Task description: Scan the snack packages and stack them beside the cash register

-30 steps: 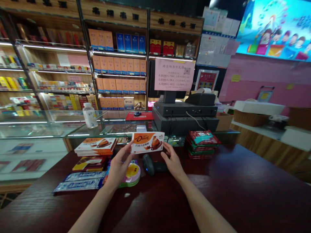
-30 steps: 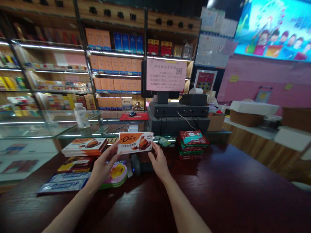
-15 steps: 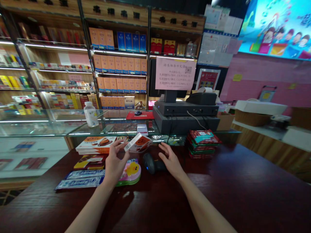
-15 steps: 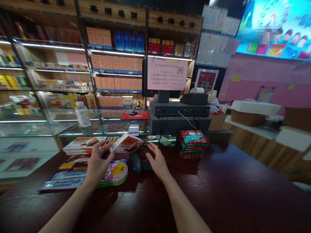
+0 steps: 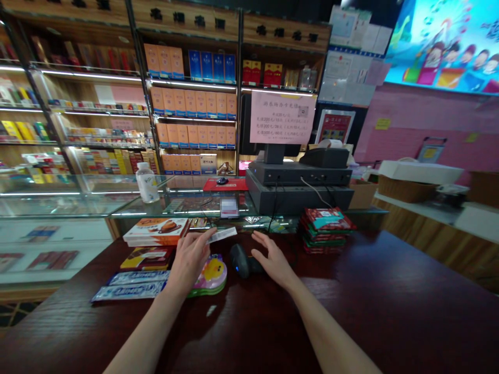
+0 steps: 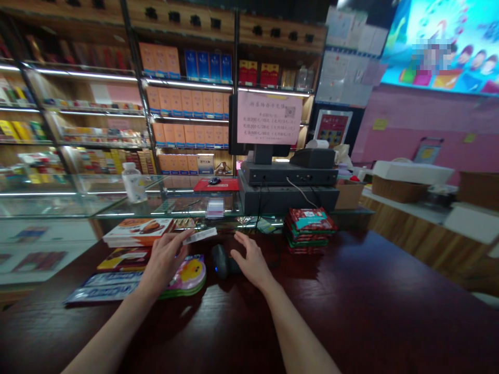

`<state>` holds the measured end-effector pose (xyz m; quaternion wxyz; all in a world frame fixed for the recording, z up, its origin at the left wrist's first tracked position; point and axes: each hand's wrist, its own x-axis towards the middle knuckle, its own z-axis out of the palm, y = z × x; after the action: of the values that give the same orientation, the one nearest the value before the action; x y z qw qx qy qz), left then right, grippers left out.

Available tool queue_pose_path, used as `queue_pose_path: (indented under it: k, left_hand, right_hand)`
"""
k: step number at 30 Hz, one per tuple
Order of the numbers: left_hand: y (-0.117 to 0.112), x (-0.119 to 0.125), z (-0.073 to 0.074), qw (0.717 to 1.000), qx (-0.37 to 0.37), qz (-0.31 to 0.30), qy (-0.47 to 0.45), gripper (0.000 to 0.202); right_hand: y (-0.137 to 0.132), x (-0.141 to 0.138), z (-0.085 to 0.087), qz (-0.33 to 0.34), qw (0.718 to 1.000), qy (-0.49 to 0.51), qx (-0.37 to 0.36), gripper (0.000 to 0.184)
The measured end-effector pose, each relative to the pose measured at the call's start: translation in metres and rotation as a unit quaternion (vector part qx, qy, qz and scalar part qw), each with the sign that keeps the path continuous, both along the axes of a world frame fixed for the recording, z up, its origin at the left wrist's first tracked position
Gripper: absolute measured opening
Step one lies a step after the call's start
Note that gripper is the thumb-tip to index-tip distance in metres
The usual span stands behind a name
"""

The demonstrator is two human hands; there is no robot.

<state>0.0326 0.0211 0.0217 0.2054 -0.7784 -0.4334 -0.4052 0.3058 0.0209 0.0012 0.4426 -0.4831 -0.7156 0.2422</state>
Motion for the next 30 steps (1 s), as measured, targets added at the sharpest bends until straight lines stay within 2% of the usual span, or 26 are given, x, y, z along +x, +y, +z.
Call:
queue_pose_path:
  k: [3, 6, 9, 11, 17, 23, 30]
  left_hand:
    - [0.005, -0.003, -0.005, 1.0, -0.01, 0.007, 0.015, 0.05]
    - [0.008, -0.006, -0.008, 1.0, -0.01, 0.011, 0.014, 0.052]
    - [0.01, -0.007, -0.008, 1.0, -0.001, 0.018, 0.014, 0.052]
    - [0.01, -0.008, -0.008, 1.0, 0.006, 0.021, 0.01, 0.049]
    - [0.007, -0.007, -0.004, 0.999, 0.02, 0.022, -0.014, 0.039]
    - [0.001, -0.007, -0.002, 0.998, 0.016, 0.052, -0.012, 0.034]
    - [-0.001, -0.008, 0.002, 0.995, 0.056, 0.081, -0.014, 0.026]
  right_hand:
    - [-0.004, 0.006, 0.008, 0.007, 0.997, -0.068, -0.035, 0.06]
    - [-0.008, 0.018, 0.016, 0.034, 0.987, -0.141, -0.075, 0.074]
    - [-0.009, 0.028, 0.017, 0.068, 0.974, -0.193, -0.095, 0.092]
    - [-0.008, 0.031, 0.015, 0.076, 0.968, -0.22, -0.094, 0.095]
    - [-0.006, 0.028, 0.009, 0.065, 0.959, -0.269, -0.068, 0.08]
    - [-0.006, 0.031, 0.008, 0.057, 0.966, -0.251, -0.032, 0.055]
    - [-0.011, 0.039, 0.023, 0.079, 0.974, -0.208, -0.036, 0.058]
